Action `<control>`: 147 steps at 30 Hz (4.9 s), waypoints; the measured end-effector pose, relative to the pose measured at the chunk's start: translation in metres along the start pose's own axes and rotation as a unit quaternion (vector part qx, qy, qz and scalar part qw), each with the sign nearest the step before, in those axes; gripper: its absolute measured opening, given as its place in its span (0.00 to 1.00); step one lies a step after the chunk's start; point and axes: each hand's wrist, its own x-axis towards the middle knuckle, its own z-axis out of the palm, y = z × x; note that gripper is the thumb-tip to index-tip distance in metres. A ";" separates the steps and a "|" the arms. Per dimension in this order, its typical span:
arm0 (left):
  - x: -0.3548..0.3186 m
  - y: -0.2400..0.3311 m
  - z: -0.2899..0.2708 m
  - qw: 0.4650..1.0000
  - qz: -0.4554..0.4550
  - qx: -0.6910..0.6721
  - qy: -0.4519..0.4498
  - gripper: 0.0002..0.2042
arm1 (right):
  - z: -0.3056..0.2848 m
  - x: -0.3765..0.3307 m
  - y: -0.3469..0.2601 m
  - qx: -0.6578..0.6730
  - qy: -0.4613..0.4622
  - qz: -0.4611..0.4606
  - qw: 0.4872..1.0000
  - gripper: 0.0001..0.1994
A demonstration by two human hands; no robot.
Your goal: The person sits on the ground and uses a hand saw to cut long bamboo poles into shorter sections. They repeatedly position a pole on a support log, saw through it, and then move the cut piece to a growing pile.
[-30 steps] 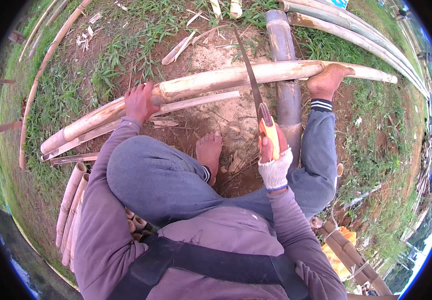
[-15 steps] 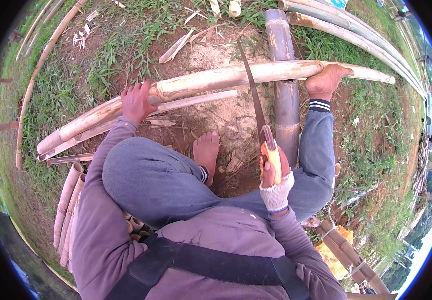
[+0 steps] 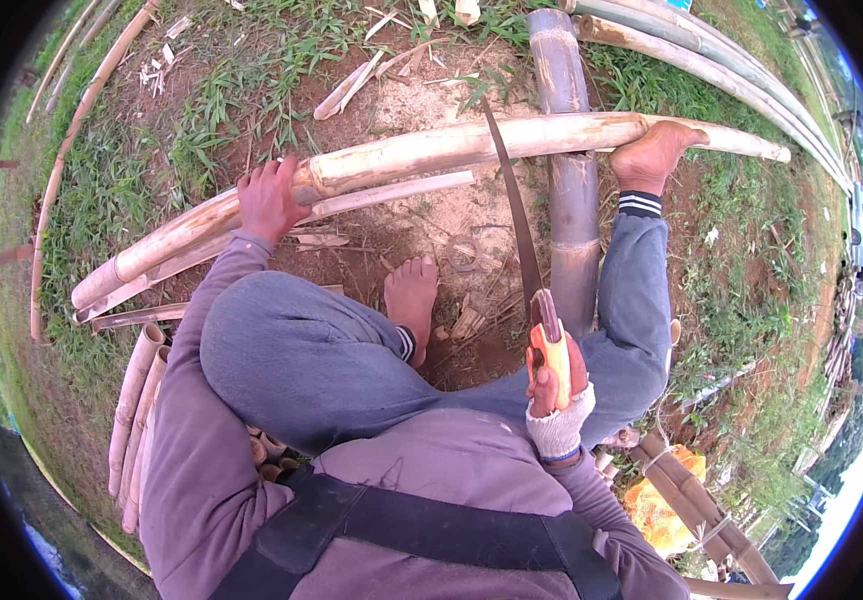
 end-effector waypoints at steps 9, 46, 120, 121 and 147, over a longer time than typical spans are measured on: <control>0.004 -0.003 -0.001 1.000 0.014 -0.008 -0.024 0.42 | 0.061 0.138 -0.033 -0.126 0.004 -0.123 0.984 0.20; -0.001 -0.008 -0.001 1.000 -0.005 -0.008 -0.017 0.42 | -0.005 0.022 -0.006 -0.055 -0.036 0.007 0.998 0.35; 0.010 0.000 0.001 1.000 0.012 -0.010 0.001 0.43 | 0.087 0.207 -0.047 -0.204 0.035 -0.149 0.967 0.12; 0.009 0.000 0.000 1.000 0.018 -0.015 -0.002 0.43 | 0.087 0.204 -0.043 -0.235 0.053 -0.190 0.952 0.11; -0.004 -0.004 0.004 1.000 -0.004 -0.001 0.010 0.43 | 0.001 0.016 -0.031 -0.154 0.027 -0.018 0.988 0.08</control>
